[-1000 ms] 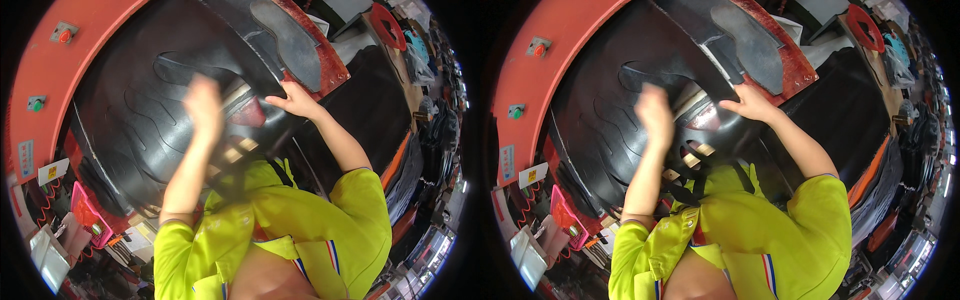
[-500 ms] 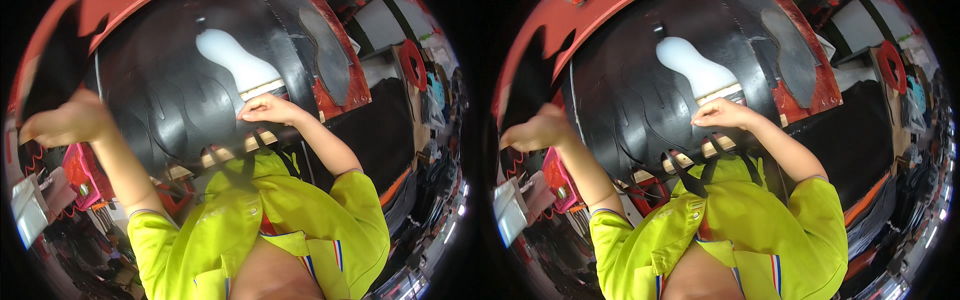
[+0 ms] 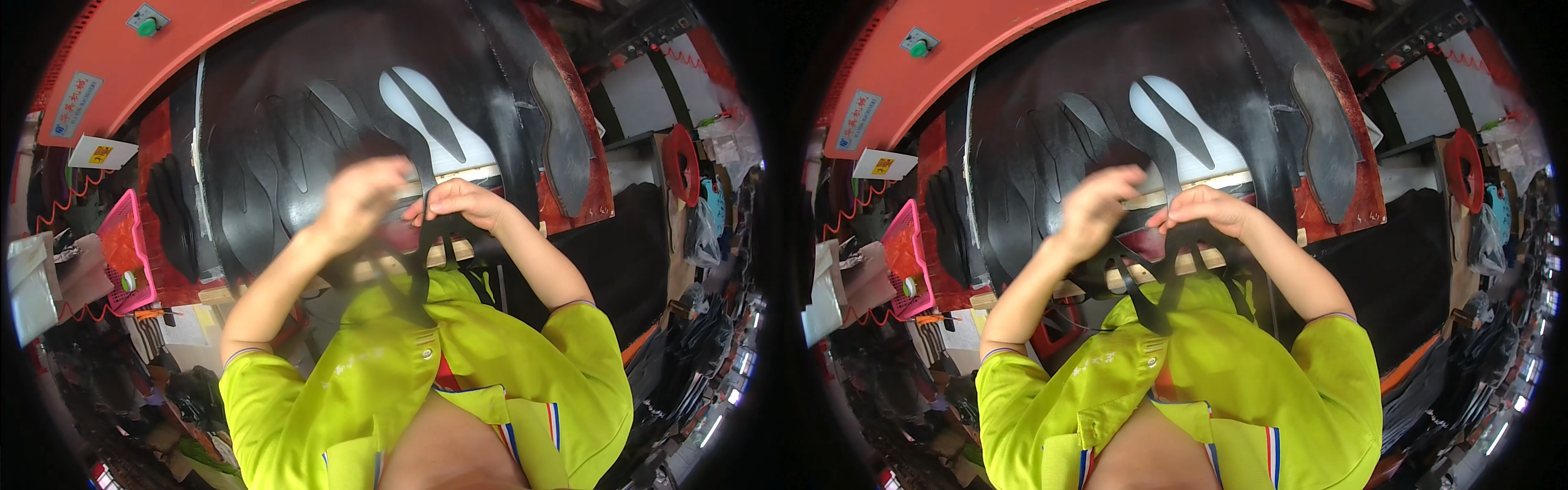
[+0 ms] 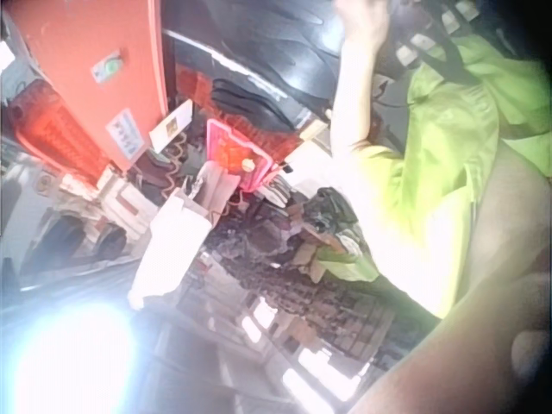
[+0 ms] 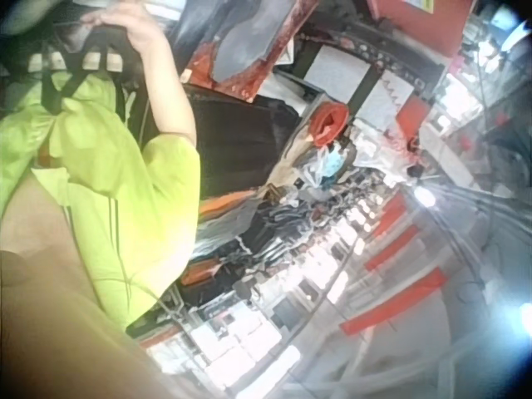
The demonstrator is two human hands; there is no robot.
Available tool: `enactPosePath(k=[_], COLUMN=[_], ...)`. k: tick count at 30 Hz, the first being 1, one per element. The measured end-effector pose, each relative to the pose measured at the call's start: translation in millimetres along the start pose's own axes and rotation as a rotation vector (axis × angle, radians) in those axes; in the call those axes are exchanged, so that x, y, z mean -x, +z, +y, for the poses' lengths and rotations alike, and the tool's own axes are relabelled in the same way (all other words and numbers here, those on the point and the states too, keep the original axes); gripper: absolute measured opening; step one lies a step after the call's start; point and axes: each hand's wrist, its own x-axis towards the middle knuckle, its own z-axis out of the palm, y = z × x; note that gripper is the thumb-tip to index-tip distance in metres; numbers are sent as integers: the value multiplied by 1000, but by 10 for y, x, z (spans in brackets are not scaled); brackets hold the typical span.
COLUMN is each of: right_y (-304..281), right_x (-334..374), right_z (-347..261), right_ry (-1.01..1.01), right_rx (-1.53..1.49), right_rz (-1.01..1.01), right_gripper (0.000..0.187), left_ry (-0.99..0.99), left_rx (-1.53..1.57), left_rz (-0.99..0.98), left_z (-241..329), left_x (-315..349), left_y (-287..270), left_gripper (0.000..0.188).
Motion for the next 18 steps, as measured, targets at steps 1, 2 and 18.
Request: enactPosePath(k=[1, 2, 18], right_y=[92, 200, 823], right_x=[48, 91, -988], right_z=[-37, -66, 344], right_ry=[-36, -79, 224], right_rx=[116, 228, -4], right_rz=[76, 145, -15], right_gripper=[22, 25, 22], left_ry=[-38, 64, 403], left_rx=[-153, -231, -588], left_rz=[208, 411, -384], left_z=[81, 149, -27], left_x=[-109, -293, 793], left_y=[-245, -572, -848], left_gripper=[13, 20, 39])
